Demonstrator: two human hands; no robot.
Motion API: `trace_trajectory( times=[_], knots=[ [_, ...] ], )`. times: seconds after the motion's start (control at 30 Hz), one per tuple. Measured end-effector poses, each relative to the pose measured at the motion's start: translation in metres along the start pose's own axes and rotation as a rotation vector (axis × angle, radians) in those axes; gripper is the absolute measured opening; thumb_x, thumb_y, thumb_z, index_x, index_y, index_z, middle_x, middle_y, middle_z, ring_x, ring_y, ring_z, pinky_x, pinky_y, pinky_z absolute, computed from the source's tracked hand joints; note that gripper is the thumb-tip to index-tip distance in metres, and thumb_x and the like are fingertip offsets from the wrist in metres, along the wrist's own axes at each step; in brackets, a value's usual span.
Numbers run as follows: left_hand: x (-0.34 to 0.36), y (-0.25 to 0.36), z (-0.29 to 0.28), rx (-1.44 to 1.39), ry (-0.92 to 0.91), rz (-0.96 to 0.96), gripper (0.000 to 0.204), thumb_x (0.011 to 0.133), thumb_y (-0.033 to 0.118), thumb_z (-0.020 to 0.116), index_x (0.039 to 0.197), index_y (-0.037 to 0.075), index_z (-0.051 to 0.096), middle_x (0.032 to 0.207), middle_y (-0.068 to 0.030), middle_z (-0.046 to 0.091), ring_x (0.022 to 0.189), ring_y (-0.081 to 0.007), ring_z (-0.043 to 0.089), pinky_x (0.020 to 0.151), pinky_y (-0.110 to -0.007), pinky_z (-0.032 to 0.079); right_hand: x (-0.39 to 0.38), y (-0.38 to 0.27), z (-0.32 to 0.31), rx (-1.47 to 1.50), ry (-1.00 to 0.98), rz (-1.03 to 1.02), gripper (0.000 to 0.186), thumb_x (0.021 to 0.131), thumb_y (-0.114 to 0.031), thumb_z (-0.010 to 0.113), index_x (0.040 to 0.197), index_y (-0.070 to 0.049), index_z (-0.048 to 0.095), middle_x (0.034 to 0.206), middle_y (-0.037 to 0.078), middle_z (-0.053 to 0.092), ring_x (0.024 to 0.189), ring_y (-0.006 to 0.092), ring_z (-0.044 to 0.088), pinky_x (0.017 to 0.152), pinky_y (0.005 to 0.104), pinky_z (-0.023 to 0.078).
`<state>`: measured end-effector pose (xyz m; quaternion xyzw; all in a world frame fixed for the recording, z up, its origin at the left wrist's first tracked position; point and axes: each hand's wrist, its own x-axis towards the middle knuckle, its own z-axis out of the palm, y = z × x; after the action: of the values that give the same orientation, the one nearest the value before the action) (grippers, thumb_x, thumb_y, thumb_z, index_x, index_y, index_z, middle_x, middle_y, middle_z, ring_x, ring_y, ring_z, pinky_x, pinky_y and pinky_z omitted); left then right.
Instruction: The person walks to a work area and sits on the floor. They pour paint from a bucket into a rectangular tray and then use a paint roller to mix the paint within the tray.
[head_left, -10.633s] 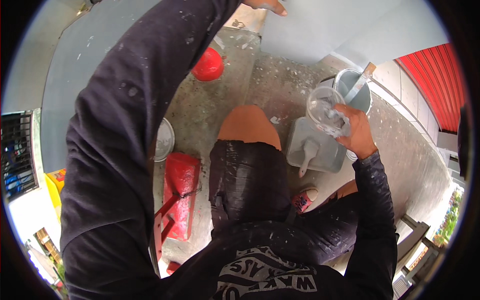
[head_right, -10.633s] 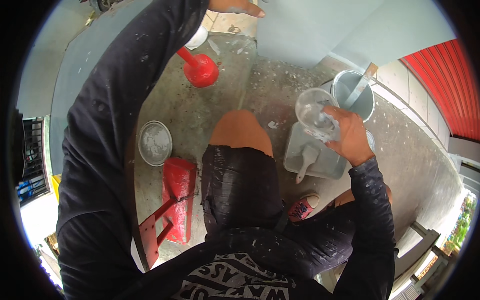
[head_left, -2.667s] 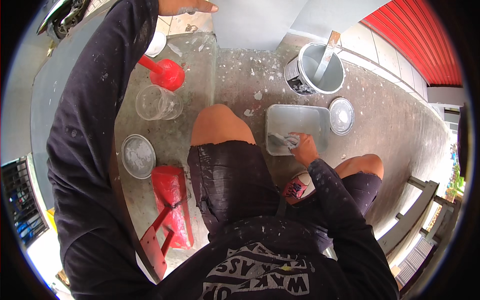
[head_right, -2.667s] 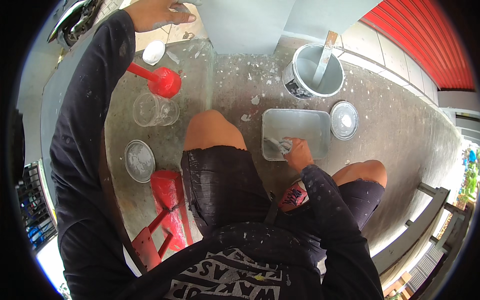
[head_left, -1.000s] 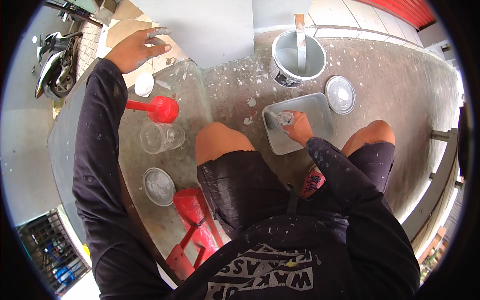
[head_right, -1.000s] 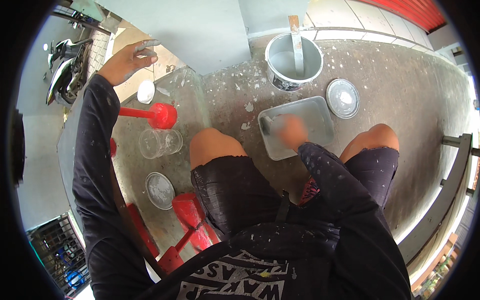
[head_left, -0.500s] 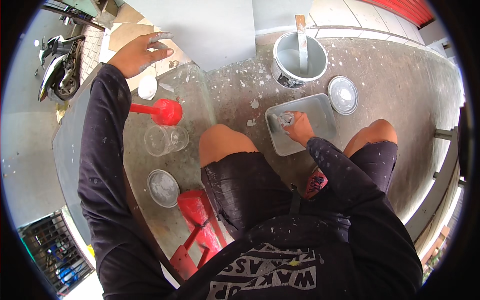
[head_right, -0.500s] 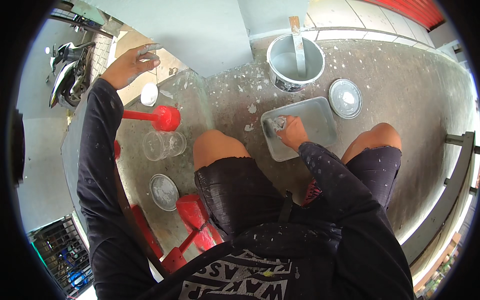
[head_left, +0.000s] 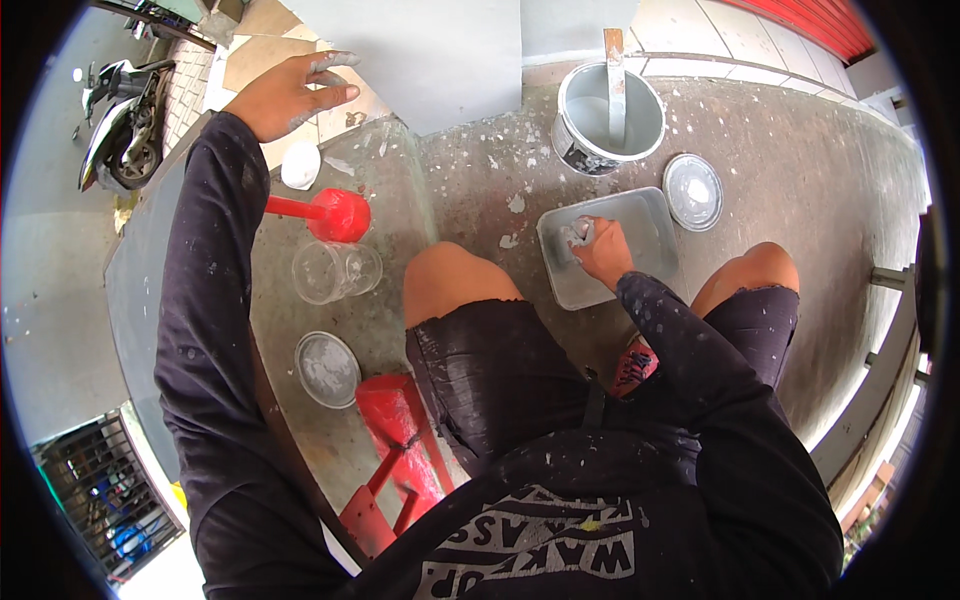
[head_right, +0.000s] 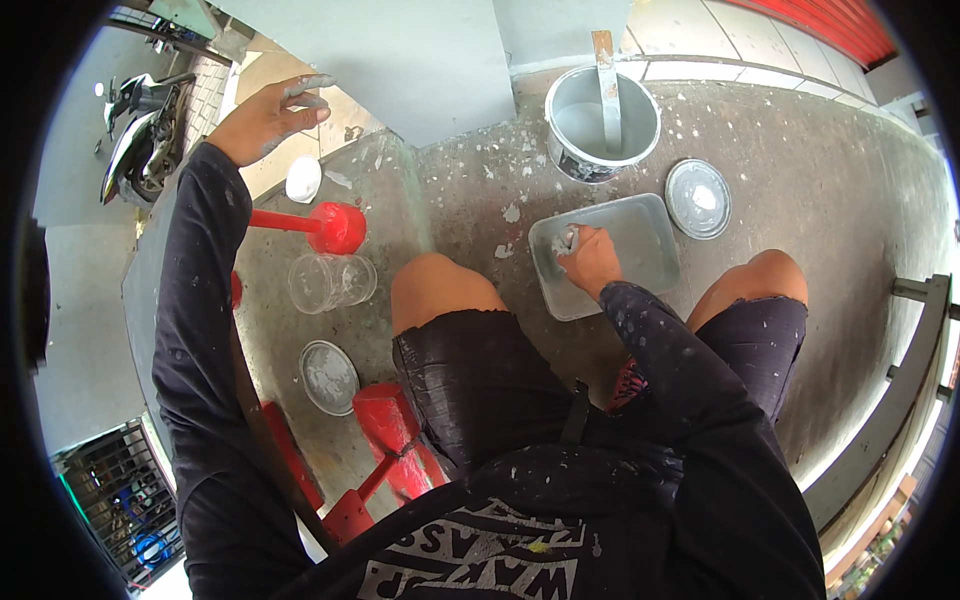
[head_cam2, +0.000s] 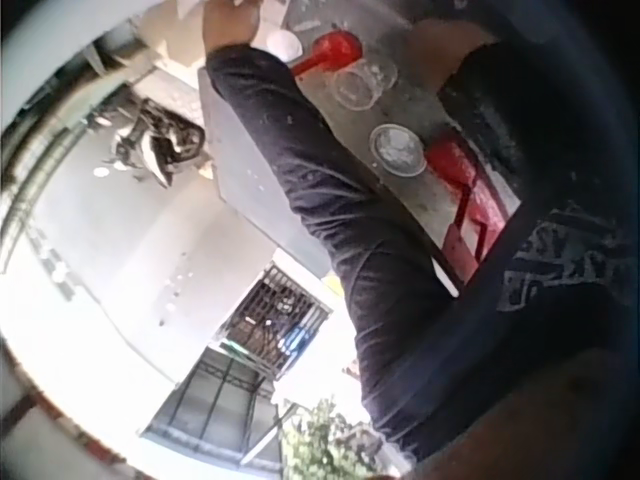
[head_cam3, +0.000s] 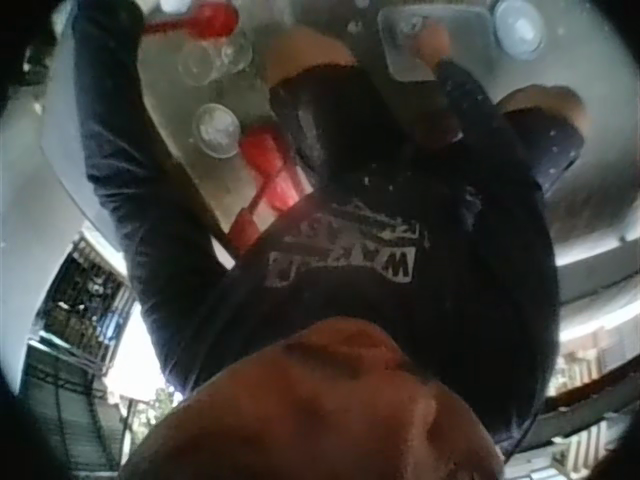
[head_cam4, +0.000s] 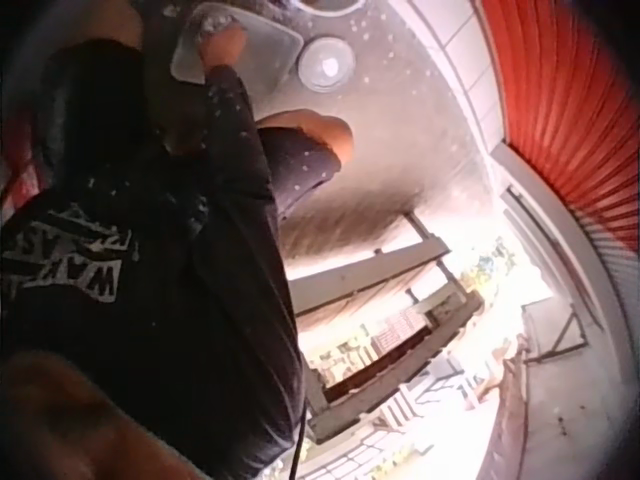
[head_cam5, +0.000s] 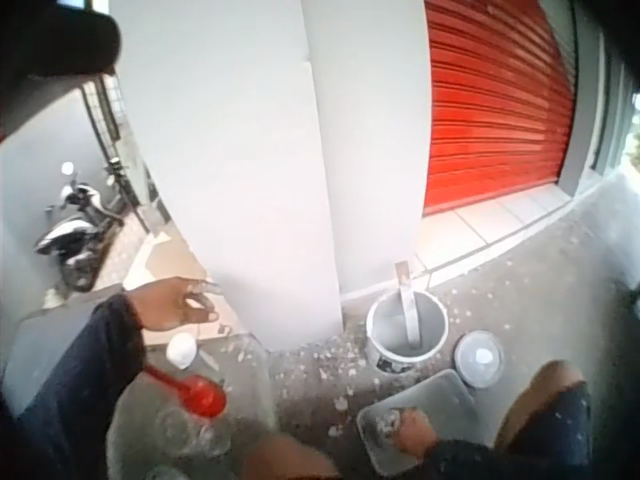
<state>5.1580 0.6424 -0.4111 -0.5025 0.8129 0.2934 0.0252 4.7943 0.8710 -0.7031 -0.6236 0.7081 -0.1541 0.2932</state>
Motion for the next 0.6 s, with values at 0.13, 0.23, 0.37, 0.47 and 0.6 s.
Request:
trace_trajectory(
  times=[0.13,0.23,0.37,0.47,0.6],
  knots=[
    [-0.001,-0.005,0.001,-0.020,0.017,0.028,0.060,0.091,0.044,0.064,0.135,0.006,0.051,0.113,-0.0178,0.065,0.109,-0.0269,0.061,0.093,-0.035,0.046,-0.001,-0.004,-0.002,0.055,-0.012,0.029,0.052,0.075,-0.021,0.076,0.122,-0.009,0.058,0.112,0.023,0.056,0.106,0.0413,0.050,0.094,0.0438,0.043],
    [0.000,-0.006,0.001,-0.017,0.025,0.033,0.059,0.091,0.044,0.064,0.135,0.006,0.052,0.110,-0.0178,0.067,0.108,-0.0270,0.061,0.093,-0.035,0.046,-0.006,-0.005,0.000,0.007,0.029,0.004,0.054,0.075,-0.023,0.076,0.123,-0.007,0.058,0.111,0.023,0.055,0.105,0.0402,0.052,0.093,0.0435,0.043],
    [0.000,-0.008,0.002,-0.010,0.042,0.052,0.059,0.091,0.044,0.064,0.134,0.006,0.052,0.110,-0.0182,0.067,0.107,-0.0277,0.062,0.094,-0.035,0.046,0.002,-0.003,-0.002,0.013,-0.040,-0.026,0.053,0.075,-0.024,0.075,0.122,-0.007,0.058,0.109,0.024,0.055,0.104,0.0390,0.053,0.092,0.0434,0.044],
    [0.001,-0.011,0.002,-0.003,0.047,0.058,0.059,0.091,0.044,0.064,0.134,0.006,0.053,0.111,-0.0184,0.067,0.106,-0.0280,0.062,0.094,-0.035,0.046,-0.012,-0.012,-0.003,-0.018,0.082,-0.013,0.051,0.075,-0.024,0.074,0.120,-0.006,0.059,0.108,0.023,0.057,0.105,0.0385,0.052,0.092,0.0423,0.044],
    [0.002,-0.007,0.002,0.009,0.041,0.057,0.059,0.090,0.044,0.064,0.133,0.005,0.053,0.112,-0.0183,0.067,0.106,-0.0276,0.062,0.094,-0.035,0.046,-0.004,-0.001,-0.003,-0.058,-0.057,-0.017,0.051,0.075,-0.025,0.074,0.121,-0.007,0.059,0.108,0.023,0.057,0.104,0.0388,0.053,0.091,0.0430,0.044]
  ],
)
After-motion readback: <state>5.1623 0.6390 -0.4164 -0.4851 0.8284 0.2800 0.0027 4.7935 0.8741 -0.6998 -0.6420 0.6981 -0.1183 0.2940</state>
